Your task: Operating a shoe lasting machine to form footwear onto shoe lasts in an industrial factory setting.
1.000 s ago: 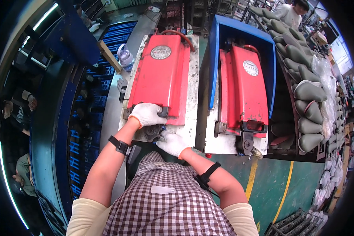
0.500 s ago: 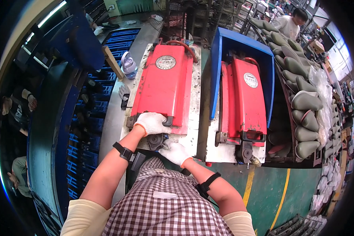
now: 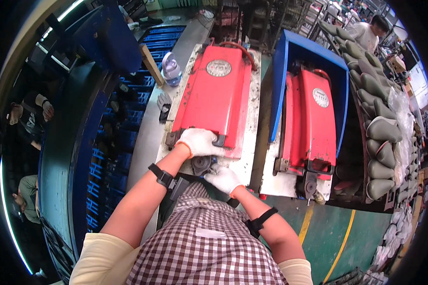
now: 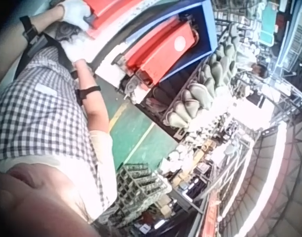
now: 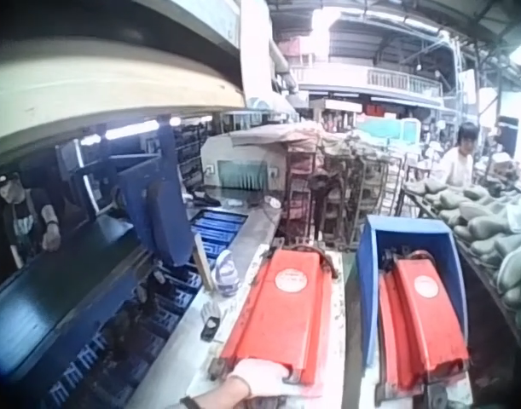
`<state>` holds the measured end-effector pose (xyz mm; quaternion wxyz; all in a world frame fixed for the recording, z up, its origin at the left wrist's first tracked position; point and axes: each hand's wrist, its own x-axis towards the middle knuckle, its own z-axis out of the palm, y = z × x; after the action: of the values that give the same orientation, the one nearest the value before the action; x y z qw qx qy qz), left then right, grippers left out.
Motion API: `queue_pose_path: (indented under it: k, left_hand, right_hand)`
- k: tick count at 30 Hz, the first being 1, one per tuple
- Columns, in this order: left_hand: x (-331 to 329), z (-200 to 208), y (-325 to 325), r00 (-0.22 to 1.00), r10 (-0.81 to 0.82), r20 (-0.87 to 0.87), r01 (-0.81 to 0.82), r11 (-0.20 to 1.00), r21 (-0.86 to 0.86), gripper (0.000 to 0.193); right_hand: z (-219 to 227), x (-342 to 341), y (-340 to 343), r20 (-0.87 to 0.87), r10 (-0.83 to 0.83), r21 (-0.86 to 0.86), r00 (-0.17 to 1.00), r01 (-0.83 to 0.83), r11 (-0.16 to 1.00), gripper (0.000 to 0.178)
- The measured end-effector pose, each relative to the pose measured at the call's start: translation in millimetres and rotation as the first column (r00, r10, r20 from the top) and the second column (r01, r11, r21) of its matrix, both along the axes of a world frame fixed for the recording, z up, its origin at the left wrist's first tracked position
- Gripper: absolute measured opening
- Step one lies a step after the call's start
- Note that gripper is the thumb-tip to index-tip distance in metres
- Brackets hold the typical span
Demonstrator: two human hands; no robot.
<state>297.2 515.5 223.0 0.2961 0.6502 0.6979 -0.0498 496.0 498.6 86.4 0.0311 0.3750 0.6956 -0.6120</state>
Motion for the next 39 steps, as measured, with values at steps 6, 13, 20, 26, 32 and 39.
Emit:
queue_pose_path:
  k: [6,13,20,26,32,39]
  left_hand:
    - [2.1,-1.0,1.2,1.0,0.017,0.002,-0.017,1.0,0.008,0.074]
    - [3.5,-4.0,3.4,0.999,0.047,-0.01,-0.047,0.999,-0.015,0.063]
    - [2.9,-14.8,3.6,0.998,0.055,-0.036,-0.054,0.998,0.022,0.052]
    - [3.2,-15.8,2.6,0.996,0.081,-0.035,-0.08,0.996,0.031,0.046]
    - [3.0,-16.2,3.6,0.997,0.072,-0.028,-0.071,0.997,0.034,0.047]
    - [2.7,-17.6,3.1,0.996,0.069,-0.049,-0.068,0.997,0.032,0.051]
  right_hand:
    - [-11.7,4.6,-1.2,-0.05,-0.019,0.005,0.999,0.02,1.0,0.056]
    - [-6.8,3.2,0.1,-0.033,-0.007,-0.007,0.999,0.007,1.0,0.055]
    - [-1.8,3.1,-1.7,-0.068,-0.038,0.013,0.997,0.039,0.999,0.054]
    - [3.5,3.0,-1.8,-0.073,-0.016,0.043,0.997,0.019,0.999,0.052]
    - [3.1,3.4,-0.1,-0.092,-0.029,0.023,0.995,0.031,0.999,0.052]
    - [9.8,3.0,-1.8,-0.124,-0.036,-0.02,0.992,0.034,0.999,0.054]
